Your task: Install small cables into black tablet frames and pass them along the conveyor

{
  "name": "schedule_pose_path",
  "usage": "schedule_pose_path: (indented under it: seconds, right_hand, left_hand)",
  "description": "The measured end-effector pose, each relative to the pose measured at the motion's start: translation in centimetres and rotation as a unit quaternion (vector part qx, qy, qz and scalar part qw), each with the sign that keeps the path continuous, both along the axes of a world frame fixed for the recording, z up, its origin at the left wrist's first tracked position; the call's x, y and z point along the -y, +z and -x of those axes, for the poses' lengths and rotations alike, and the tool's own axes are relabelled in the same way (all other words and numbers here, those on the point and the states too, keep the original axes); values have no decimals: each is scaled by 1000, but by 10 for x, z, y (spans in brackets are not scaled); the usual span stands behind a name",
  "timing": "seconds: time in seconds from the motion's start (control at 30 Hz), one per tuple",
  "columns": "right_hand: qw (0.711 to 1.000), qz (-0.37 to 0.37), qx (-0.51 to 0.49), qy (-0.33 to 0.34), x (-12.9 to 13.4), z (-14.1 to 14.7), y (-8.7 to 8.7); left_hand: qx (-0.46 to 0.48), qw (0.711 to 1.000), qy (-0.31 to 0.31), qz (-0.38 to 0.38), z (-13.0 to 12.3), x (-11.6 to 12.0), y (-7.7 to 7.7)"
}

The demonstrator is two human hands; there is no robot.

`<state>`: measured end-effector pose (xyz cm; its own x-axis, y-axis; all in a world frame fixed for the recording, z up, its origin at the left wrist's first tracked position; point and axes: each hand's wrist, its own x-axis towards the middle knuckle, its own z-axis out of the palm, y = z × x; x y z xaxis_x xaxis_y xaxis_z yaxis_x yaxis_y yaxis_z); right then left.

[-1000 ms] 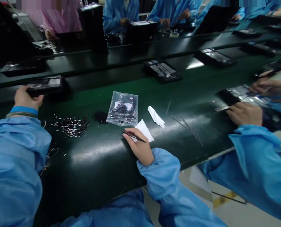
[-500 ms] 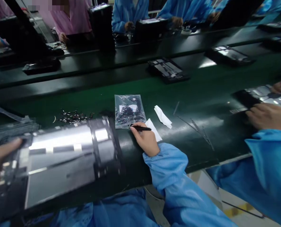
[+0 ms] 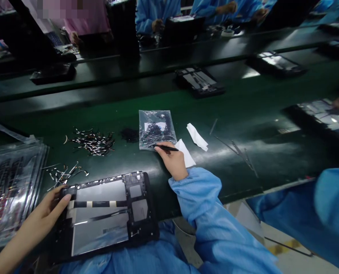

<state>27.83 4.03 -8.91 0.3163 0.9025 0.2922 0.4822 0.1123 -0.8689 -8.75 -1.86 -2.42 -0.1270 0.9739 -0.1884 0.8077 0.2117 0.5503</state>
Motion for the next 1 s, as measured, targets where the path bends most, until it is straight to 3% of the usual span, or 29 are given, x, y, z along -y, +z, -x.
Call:
schedule_pose_path:
  seconds: [0.13, 0.3, 0.4, 0.5, 0.6, 0.7, 0.87, 1.0]
  right_hand:
    - [1000, 3, -7, -2, 0, 1, 0]
    - [1000, 1, -18, -12, 3, 1, 3]
    - [999, -4, -41, -19, 11, 9, 13]
    - [987, 28, -151, 41, 24, 31, 30]
    - [947, 110, -258, 157, 36, 61, 47]
    - [903, 182, -310, 235, 43, 89, 61]
    - [840, 271, -392, 260, 44, 113, 70]
    - [790, 333, -453, 244, 43, 122, 69]
  left_hand:
    - [-21, 1000, -14, 8, -6, 6, 4]
    - [-48, 997, -19, -62, -11, 10, 8]
    - [-1, 995, -22, -96, -20, 9, 11]
    - [118, 989, -52, -68, -39, 9, 16]
    - [280, 956, -83, 36, -64, 9, 22]
    - [378, 917, -87, 90, -83, 11, 26]
    - [428, 889, -56, 153, -89, 15, 25]
    - [446, 881, -35, 155, -84, 18, 23]
